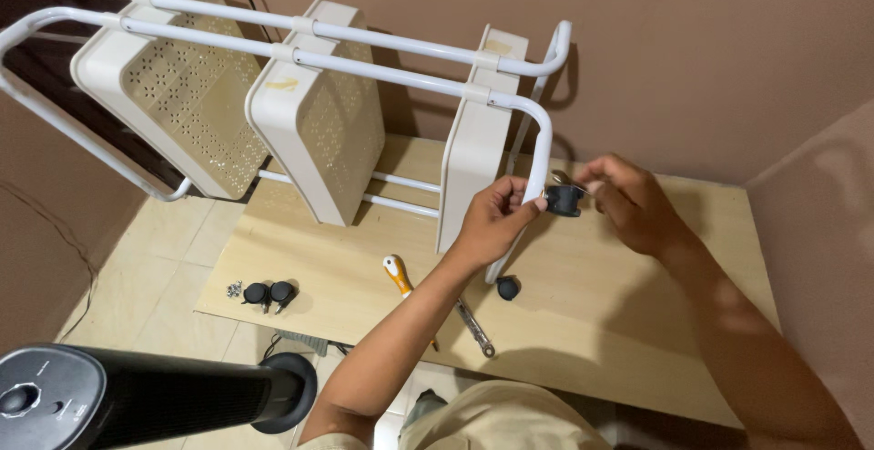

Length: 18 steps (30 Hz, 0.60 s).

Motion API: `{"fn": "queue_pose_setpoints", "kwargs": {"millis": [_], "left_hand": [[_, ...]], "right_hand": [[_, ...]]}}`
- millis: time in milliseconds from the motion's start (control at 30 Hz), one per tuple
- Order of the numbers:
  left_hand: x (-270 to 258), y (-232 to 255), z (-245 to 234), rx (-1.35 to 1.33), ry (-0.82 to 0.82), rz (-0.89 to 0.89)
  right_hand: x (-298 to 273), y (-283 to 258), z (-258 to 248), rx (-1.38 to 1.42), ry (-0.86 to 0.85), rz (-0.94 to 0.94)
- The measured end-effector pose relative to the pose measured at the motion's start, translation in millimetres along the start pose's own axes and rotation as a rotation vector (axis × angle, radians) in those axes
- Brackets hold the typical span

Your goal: The person assembles a white plastic shoe rack by attaching black caster wheels to the frame legs. They use a screwdriver and a wrench to tighten the screws securing each wheel to the rack.

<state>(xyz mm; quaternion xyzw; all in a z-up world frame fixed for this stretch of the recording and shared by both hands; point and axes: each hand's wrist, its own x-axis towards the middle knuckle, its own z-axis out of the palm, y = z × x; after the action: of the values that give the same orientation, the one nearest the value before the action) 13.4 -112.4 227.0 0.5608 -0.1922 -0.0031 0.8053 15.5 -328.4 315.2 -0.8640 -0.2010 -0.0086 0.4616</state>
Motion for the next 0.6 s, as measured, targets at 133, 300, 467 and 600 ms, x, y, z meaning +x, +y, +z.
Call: {"fn": "queue_pose_setpoints", "kwargs": {"millis": [133, 300, 467, 600], "left_hand": [[2.0, 0.4, -1.0, 0.018, -0.006, -0.030], [-0.9, 0.3, 0.8, 0.001, -0.002, -0.009], [-5.8, 8.9, 11.4, 0.168, 0.077, 0.055], [-13.3, 23.3, 22.9, 0.338, 0.219, 0.125]], "right_hand": [[-12.6, -14.4, -20.2, -0.269, -0.017, 0.127], [-2.0, -41.9, -32.0, -0.417, -0.085, -0.059], [23.5, -68.7, -36.3, -0.498, -0.286, 0.127], [41.0, -85.8, -32.8, -0.624, -0.368, 0.113]]}}
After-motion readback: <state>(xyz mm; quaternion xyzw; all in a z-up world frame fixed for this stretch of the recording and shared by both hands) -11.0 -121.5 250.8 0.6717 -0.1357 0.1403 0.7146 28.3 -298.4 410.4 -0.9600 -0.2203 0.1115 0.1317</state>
